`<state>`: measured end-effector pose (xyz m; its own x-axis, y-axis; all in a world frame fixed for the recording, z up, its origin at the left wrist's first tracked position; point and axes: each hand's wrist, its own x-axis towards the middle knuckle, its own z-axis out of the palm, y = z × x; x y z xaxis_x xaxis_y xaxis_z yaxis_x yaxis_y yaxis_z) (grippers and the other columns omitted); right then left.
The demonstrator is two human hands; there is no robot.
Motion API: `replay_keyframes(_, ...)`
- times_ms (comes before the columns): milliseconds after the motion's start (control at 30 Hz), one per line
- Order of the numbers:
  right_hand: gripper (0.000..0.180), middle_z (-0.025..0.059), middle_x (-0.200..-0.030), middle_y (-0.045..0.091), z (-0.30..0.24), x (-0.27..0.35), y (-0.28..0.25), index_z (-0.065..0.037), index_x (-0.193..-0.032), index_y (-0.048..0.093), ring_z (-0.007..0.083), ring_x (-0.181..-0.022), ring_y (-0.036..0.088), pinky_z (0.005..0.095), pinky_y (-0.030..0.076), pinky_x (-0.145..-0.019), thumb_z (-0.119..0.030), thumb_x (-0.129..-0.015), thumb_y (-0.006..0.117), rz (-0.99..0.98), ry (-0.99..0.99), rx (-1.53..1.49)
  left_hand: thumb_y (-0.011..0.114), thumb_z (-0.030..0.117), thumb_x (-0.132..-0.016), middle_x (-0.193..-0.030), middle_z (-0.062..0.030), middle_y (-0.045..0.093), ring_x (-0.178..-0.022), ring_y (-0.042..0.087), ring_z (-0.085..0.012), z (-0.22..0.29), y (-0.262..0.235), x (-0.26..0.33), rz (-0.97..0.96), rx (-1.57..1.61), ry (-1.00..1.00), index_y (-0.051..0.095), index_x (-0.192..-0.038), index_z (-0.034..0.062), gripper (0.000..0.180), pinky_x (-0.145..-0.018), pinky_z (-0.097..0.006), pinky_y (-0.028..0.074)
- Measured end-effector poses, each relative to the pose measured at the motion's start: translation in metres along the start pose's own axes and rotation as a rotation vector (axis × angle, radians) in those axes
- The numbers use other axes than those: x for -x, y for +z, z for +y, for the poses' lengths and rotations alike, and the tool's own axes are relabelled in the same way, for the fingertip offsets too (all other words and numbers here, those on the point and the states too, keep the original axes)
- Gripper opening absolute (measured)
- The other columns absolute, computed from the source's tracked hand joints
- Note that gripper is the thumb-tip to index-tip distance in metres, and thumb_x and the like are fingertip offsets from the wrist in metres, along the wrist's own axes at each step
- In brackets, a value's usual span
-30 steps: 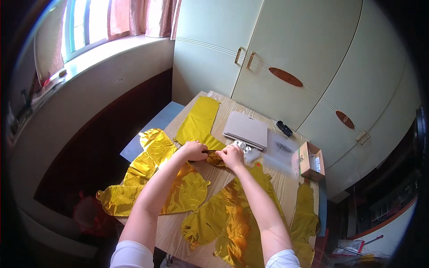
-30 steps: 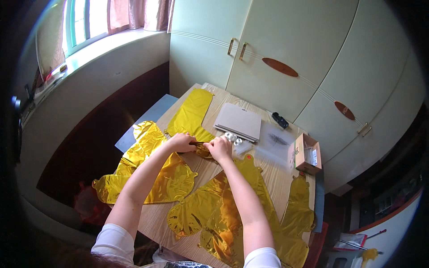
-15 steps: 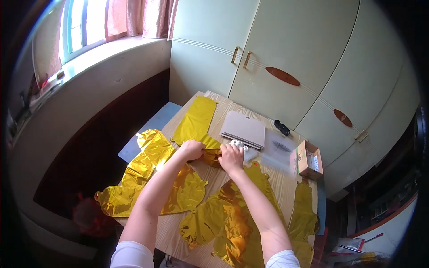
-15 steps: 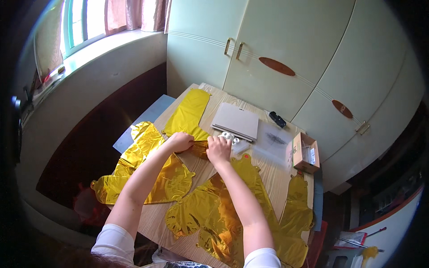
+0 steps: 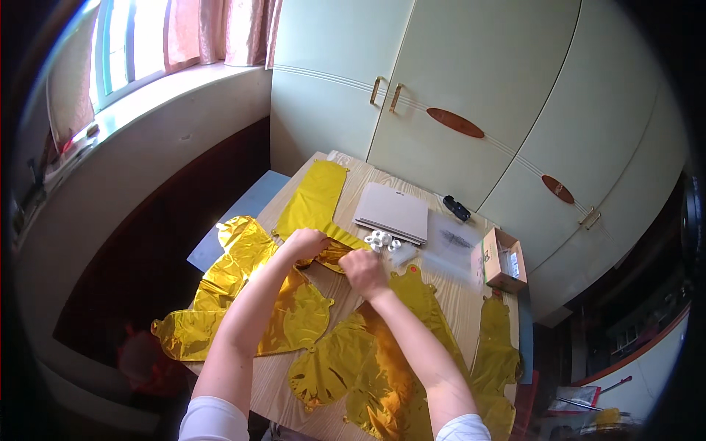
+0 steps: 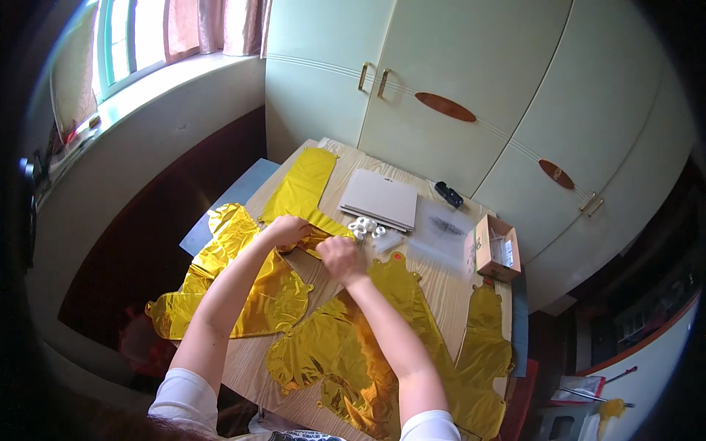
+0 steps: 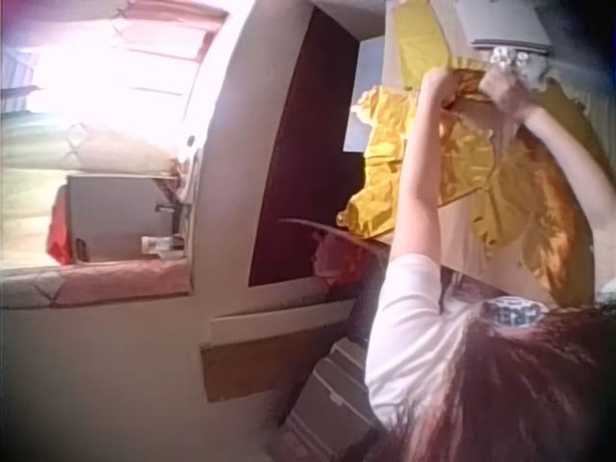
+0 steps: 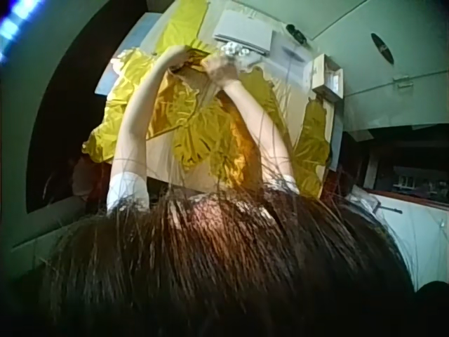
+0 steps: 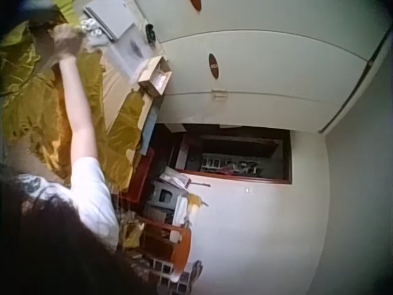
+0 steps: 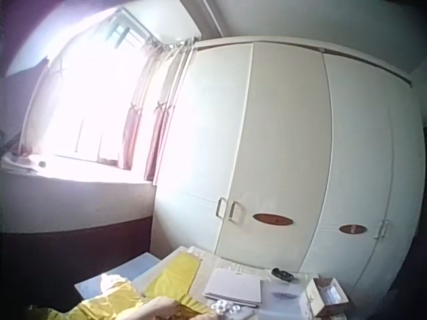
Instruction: Smoothing out and organizing large sheets of gold plastic film on a table.
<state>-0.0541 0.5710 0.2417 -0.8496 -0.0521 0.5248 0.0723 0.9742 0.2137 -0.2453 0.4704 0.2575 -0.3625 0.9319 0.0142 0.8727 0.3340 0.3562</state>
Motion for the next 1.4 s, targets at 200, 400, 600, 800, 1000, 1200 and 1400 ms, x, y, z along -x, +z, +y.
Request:
replay_keyframes(200,0.030,0.0149,-0.117,0.057,-0.013,-0.007,0.026,-0.004,-0.116,0.054,0.0342,-0.112,0.056,0.0432,0.046,-0.097,-0.024,-0.092,0.055,-0.279,0.355,-0.352,0.050,0.033,-0.094,-0.098,-0.0178,0.070,-0.092,0.065,-0.0379,-0.005,0.003,-0.007,0.043,0.014,0.009,0.070,-0.101,0.0074,0.033,-0.082,-0.047,0.051)
replay_keyframes(400,0.062,0.0185,-0.153,0.032,-0.015,-0.013,0.027,-0.013,-0.146,0.039,0.0401,-0.140,0.029,0.0498,0.023,-0.116,-0.048,-0.095,0.046,-0.473,0.502,-0.247,0.051,0.029,-0.094,-0.097,-0.0186,0.069,-0.091,0.065,-0.0389,-0.002,-0.007,-0.003,0.102,0.014,-0.018,0.068,-0.102,0.0078,0.029,-0.081,-0.047,0.052)
replay_keyframes(600,0.056,0.0092,-0.160,0.021,-0.022,-0.014,0.010,-0.029,-0.151,0.031,0.0374,-0.147,0.016,0.0552,0.008,-0.118,-0.050,-0.100,0.031,-0.597,0.498,-0.172,0.052,0.025,-0.091,-0.083,-0.0178,0.069,-0.080,0.067,-0.0392,-0.012,-0.055,-0.003,0.481,-0.020,-0.104,0.066,-0.092,0.0114,0.019,-0.070,-0.049,0.053)
replay_keyframes(800,0.055,0.0069,-0.161,0.019,-0.022,-0.016,0.009,-0.033,-0.151,0.030,0.0359,-0.148,0.012,0.0539,0.005,-0.119,-0.052,-0.100,0.028,-0.593,0.525,-0.217,0.052,0.019,-0.089,-0.078,-0.0145,0.067,-0.070,0.066,-0.0367,-0.015,-0.109,-0.013,0.757,-0.156,0.045,0.061,-0.087,0.0119,0.012,-0.063,-0.048,0.052)
replay_keyframes(1000,0.055,0.0039,-0.163,0.014,-0.021,-0.016,0.006,-0.036,-0.153,0.025,0.0340,-0.149,0.009,0.0505,0.003,-0.121,-0.051,-0.100,0.027,-0.635,0.537,-0.230,0.055,0.021,-0.091,-0.080,-0.0120,0.068,-0.073,0.067,-0.0341,-0.007,-0.170,-0.027,0.711,-0.298,-0.082,0.063,-0.086,0.0112,0.014,-0.063,-0.047,0.052)
replay_keyframes(1200,0.054,0.0034,-0.163,0.014,-0.022,-0.014,0.005,-0.037,-0.152,0.026,0.0333,-0.150,0.008,0.0487,0.002,-0.121,-0.052,-0.100,0.027,-0.609,0.547,-0.256,0.056,0.022,-0.091,-0.084,-0.0083,0.069,-0.078,0.068,-0.0302,0.002,-0.196,-0.031,1.057,-0.337,0.039,0.065,-0.088,0.0124,0.014,-0.069,-0.043,0.054)
replay_keyframes(1400,0.054,0.0034,-0.162,0.015,-0.020,-0.009,0.010,-0.038,-0.151,0.028,0.0332,-0.150,0.009,0.0490,0.002,-0.121,-0.053,-0.100,0.029,-0.578,0.555,-0.264,0.053,0.028,-0.095,-0.086,-0.0073,0.069,-0.079,0.069,-0.0307,0.015,-0.223,-0.024,1.184,-0.321,0.055,0.067,-0.095,0.0166,0.018,-0.070,-0.044,0.054)
